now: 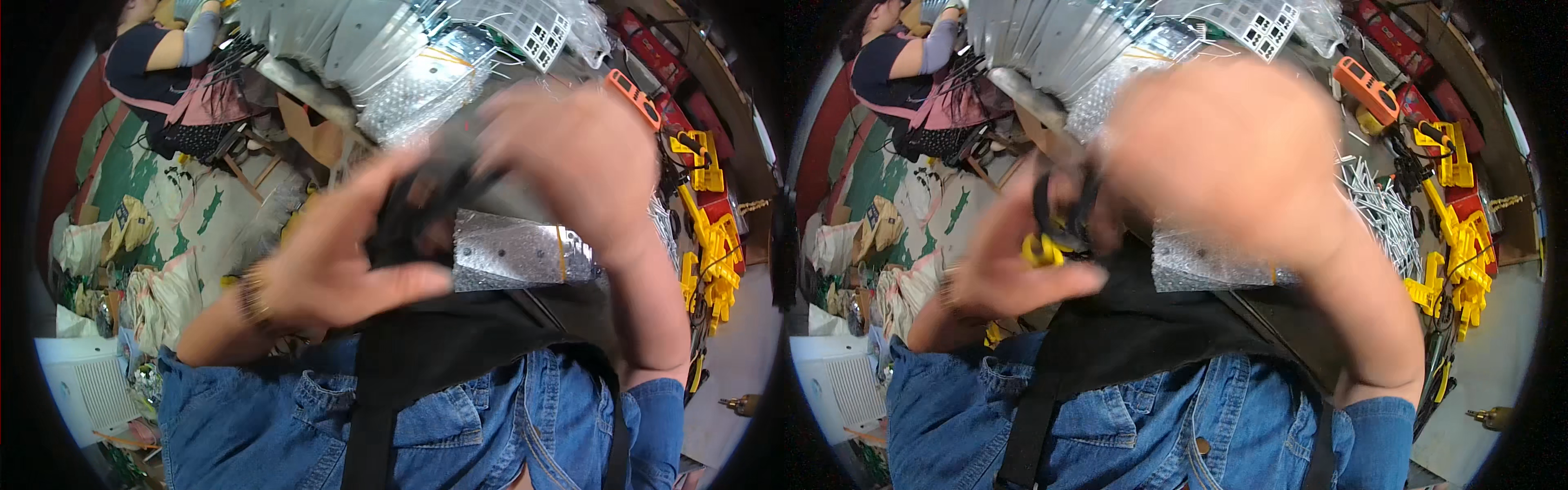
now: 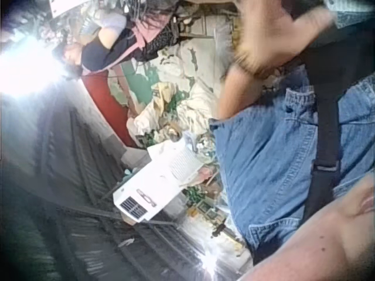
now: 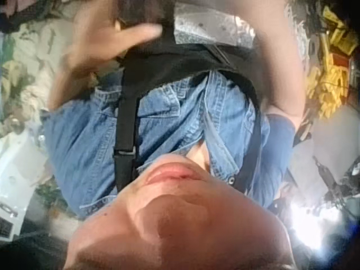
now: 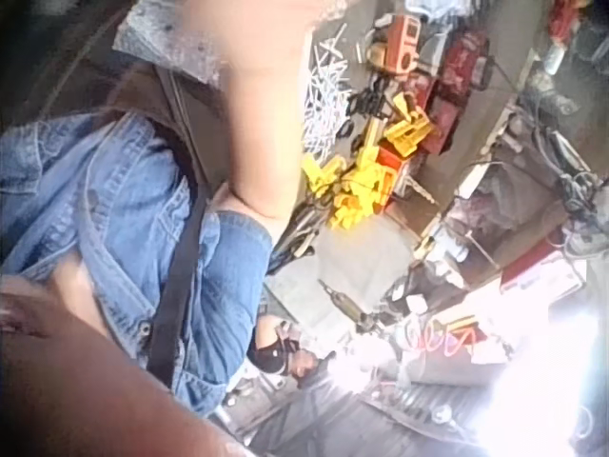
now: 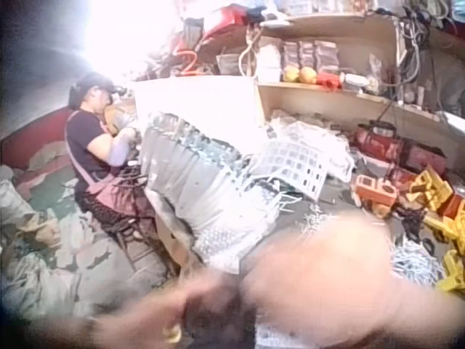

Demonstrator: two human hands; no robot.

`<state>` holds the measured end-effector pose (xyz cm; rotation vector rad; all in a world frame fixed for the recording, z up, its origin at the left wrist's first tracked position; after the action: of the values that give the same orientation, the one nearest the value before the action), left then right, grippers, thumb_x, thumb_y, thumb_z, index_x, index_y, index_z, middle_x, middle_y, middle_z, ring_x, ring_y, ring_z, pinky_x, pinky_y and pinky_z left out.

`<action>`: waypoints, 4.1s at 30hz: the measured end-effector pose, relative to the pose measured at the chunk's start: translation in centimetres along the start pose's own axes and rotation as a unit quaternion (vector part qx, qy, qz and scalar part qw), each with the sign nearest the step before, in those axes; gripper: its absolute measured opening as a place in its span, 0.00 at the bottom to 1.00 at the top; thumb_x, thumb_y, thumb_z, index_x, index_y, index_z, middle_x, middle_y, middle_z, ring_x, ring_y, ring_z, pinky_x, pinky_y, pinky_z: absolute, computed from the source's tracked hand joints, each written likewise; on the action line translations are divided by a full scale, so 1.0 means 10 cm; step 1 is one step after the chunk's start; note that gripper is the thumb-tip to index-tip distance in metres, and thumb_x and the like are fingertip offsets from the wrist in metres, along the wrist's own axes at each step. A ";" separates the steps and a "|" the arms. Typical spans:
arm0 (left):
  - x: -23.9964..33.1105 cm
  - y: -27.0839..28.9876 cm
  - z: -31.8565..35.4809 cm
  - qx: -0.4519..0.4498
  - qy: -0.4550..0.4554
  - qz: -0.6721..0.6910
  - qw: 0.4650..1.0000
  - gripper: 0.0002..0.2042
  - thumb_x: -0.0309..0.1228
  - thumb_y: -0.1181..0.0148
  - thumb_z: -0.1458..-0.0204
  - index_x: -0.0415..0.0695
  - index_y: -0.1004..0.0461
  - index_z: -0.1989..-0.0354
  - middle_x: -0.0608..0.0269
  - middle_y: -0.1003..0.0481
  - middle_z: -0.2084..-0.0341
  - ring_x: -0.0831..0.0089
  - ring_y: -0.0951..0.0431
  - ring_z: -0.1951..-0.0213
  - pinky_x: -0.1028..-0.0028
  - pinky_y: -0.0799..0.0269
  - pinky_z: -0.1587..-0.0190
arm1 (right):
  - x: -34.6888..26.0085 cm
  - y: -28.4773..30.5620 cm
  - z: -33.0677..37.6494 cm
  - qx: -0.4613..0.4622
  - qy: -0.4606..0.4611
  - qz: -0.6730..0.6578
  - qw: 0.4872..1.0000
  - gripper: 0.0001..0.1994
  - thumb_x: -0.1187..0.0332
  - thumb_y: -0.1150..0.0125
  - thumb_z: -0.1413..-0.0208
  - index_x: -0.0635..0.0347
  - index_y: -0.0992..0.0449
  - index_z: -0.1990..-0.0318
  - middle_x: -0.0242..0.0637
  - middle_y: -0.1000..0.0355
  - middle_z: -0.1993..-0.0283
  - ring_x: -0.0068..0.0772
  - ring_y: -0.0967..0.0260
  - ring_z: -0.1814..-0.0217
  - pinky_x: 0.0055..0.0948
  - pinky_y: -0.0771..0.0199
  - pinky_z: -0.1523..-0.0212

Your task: Assembling a handheld electronic device by inserting a circuit board into a yellow plastic housing and soldering wires.

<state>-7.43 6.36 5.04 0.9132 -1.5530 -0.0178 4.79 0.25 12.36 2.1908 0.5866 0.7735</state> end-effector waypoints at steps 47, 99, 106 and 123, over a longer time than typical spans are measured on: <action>0.93 -2.45 -1.00 -0.265 -0.320 -0.200 0.887 0.20 0.32 0.30 0.62 0.41 0.26 0.59 0.54 0.28 0.56 0.53 0.28 0.52 0.60 0.31 0.48 | 1.25 0.99 4.30 -0.360 -0.588 0.200 0.697 0.16 0.74 0.44 0.45 0.47 0.23 0.50 0.38 0.30 0.49 0.42 0.31 0.42 0.40 0.26 0.45; 0.38 -1.92 -1.09 -0.088 -0.011 0.518 0.851 0.25 0.34 0.35 0.46 0.38 0.38 0.43 0.49 0.27 0.55 0.61 0.24 0.53 0.63 0.27 0.47 | 0.64 1.63 4.77 -0.185 -0.764 0.055 0.615 0.10 0.66 0.41 0.44 0.64 0.24 0.60 0.52 0.24 0.59 0.54 0.26 0.52 0.46 0.27 0.52; 0.28 -1.94 -1.08 -0.090 0.024 0.551 0.829 0.22 0.31 0.43 0.40 0.38 0.41 0.40 0.50 0.29 0.52 0.60 0.26 0.49 0.57 0.27 0.44 | 1.22 1.01 4.89 -0.325 -0.749 0.069 0.573 0.15 0.60 0.39 0.47 0.63 0.18 0.60 0.53 0.22 0.59 0.49 0.24 0.54 0.41 0.25 0.51; 0.40 -2.03 -1.03 -0.091 0.055 0.656 0.748 0.22 0.20 0.42 0.47 0.43 0.38 0.43 0.50 0.29 0.49 0.59 0.29 0.44 0.53 0.36 0.37 | -0.27 0.89 2.45 0.379 -0.567 -0.468 0.562 0.07 0.73 0.44 0.36 0.64 0.34 0.55 0.37 0.26 0.60 0.24 0.24 0.60 0.25 0.21 0.58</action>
<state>12.36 -4.73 0.47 -0.4788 -1.7353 0.8594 20.92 -18.83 4.58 1.9531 1.2445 -1.6377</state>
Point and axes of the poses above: each hand's wrist, its own z-axis away from the middle knuckle, its own y-axis out of the back of the hand, x = y × z, the point moved 9 cm from there along -z, towards the middle knuckle
